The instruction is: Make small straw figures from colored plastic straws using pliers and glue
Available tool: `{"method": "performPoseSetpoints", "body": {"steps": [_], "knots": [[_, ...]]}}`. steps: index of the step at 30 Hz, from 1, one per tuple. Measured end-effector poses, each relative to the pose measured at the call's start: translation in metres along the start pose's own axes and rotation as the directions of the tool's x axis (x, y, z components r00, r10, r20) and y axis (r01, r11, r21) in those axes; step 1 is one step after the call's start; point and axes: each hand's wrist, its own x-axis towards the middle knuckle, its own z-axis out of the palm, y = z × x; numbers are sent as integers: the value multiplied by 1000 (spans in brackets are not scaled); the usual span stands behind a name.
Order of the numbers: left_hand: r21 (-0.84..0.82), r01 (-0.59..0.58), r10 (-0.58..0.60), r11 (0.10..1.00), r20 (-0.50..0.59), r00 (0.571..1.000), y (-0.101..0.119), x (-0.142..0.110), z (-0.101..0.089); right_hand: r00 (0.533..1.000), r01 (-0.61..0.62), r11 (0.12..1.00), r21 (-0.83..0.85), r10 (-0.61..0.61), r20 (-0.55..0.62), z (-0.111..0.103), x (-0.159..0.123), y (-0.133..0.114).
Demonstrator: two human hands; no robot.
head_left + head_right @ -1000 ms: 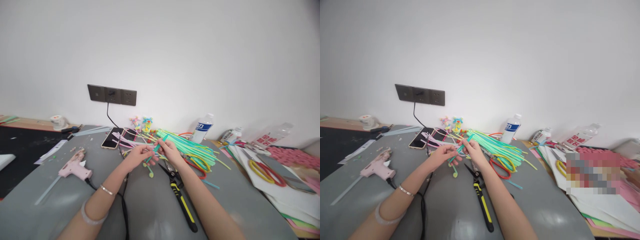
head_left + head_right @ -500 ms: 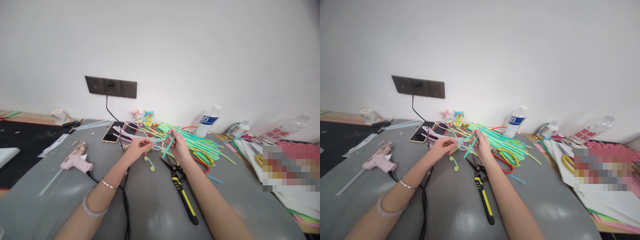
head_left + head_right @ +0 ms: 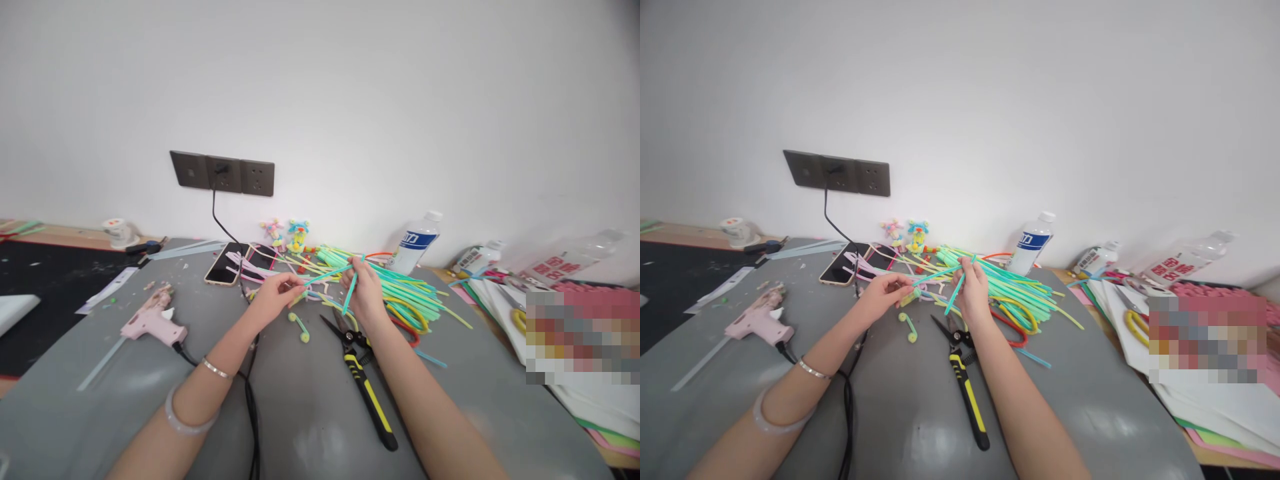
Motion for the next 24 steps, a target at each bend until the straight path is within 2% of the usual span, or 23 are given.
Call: {"method": "performPoseSetpoints", "body": {"steps": [7,9,11,13,16,17,19,21,22,24], "knots": [[16,15,-14,1000,-73,997,5,0,-2,999,32,998,-47,-33,-30,-8,5,-8],[6,40,-39,999,-98,994,7,0,-3,997,57,979,-197,-66,-40,-15,7,-10],[-43,59,-64,997,-106,992,7,-1,-2,995,69,921,-384,-93,-45,-23,9,-10],[-101,63,-72,993,-96,993,7,-1,-1,986,110,793,-599,-163,-35,-31,11,-9],[-135,65,-75,989,-73,994,8,-2,1,940,215,497,-841,-339,40,-37,12,-7],[-136,72,-82,988,-67,994,8,-2,2,916,249,401,-882,-393,80,-37,11,-7],[-141,88,-97,986,-57,994,9,-3,3,874,319,304,-898,-462,155,-33,9,-9],[-140,92,-98,986,-38,994,10,-3,3,850,410,306,-859,-471,237,-25,4,-12],[-135,89,-93,987,-24,995,10,-4,3,855,453,361,-815,-436,281,-20,1,-13],[-119,78,-77,990,14,997,10,-4,3,885,466,556,-689,-287,367,-11,-6,-14]]}}
